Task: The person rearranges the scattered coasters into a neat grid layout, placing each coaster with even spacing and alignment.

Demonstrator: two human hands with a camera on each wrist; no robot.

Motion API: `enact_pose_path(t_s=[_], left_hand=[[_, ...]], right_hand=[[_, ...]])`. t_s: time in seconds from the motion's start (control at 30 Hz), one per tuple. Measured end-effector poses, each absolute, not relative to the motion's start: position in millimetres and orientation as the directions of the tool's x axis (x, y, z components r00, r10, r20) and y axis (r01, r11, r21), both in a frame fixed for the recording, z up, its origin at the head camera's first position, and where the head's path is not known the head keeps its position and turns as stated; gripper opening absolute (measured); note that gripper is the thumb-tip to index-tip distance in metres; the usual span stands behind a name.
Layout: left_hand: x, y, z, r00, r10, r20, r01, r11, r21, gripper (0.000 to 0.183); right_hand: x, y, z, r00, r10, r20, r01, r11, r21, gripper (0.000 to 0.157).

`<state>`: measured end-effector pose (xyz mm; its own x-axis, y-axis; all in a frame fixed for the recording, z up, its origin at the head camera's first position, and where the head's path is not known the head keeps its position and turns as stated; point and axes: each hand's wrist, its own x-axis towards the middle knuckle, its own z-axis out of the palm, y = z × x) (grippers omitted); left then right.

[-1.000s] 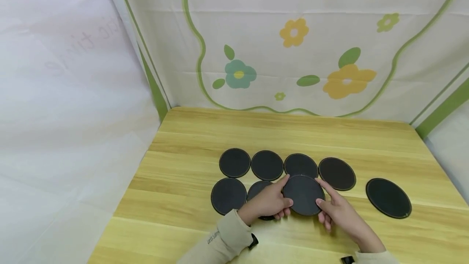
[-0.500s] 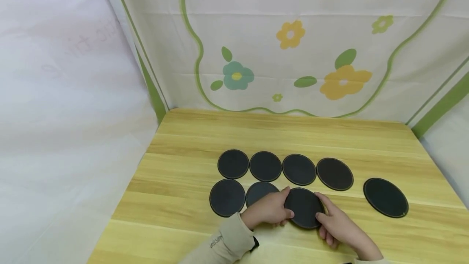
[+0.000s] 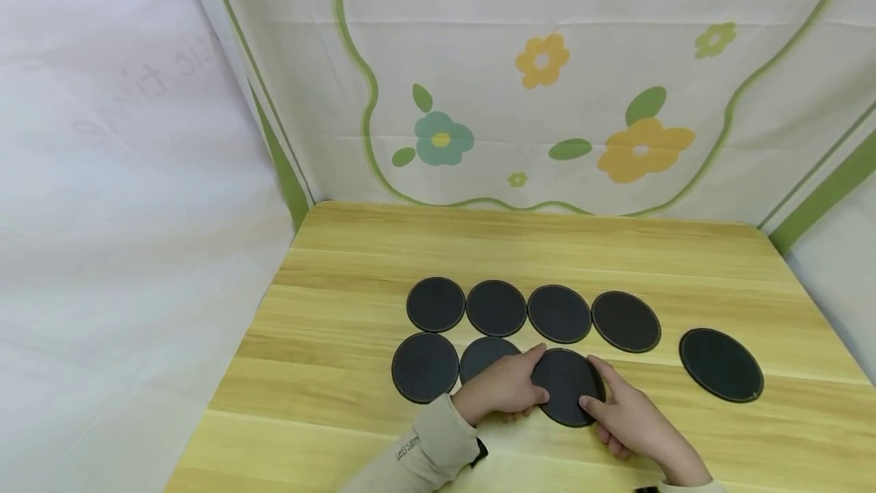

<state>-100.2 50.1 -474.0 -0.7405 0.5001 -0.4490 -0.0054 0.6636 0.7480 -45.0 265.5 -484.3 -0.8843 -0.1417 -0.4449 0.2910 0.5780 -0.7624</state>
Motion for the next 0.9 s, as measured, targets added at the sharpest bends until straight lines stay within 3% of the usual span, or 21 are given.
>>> enact_pose_path(t_s=[0.37,0.9], left_hand=[[-102.2,57.0,-474.0,-0.738,0.521,-0.429,0.055,0.680,0.731,0.068],[-101.9,59.7,-474.4,-0.722,0.539,-0.435,0.022,0.645,0.764,0.065]], right_hand=[[-47.2,265.5,-479.4,-0.908,-0.028,-0.419,0.310,0.628,-0.714,0.070],[-44.3,269.0,-474.8,-0.910,-0.019,-0.415,0.306,0.645,-0.700,0.069]])
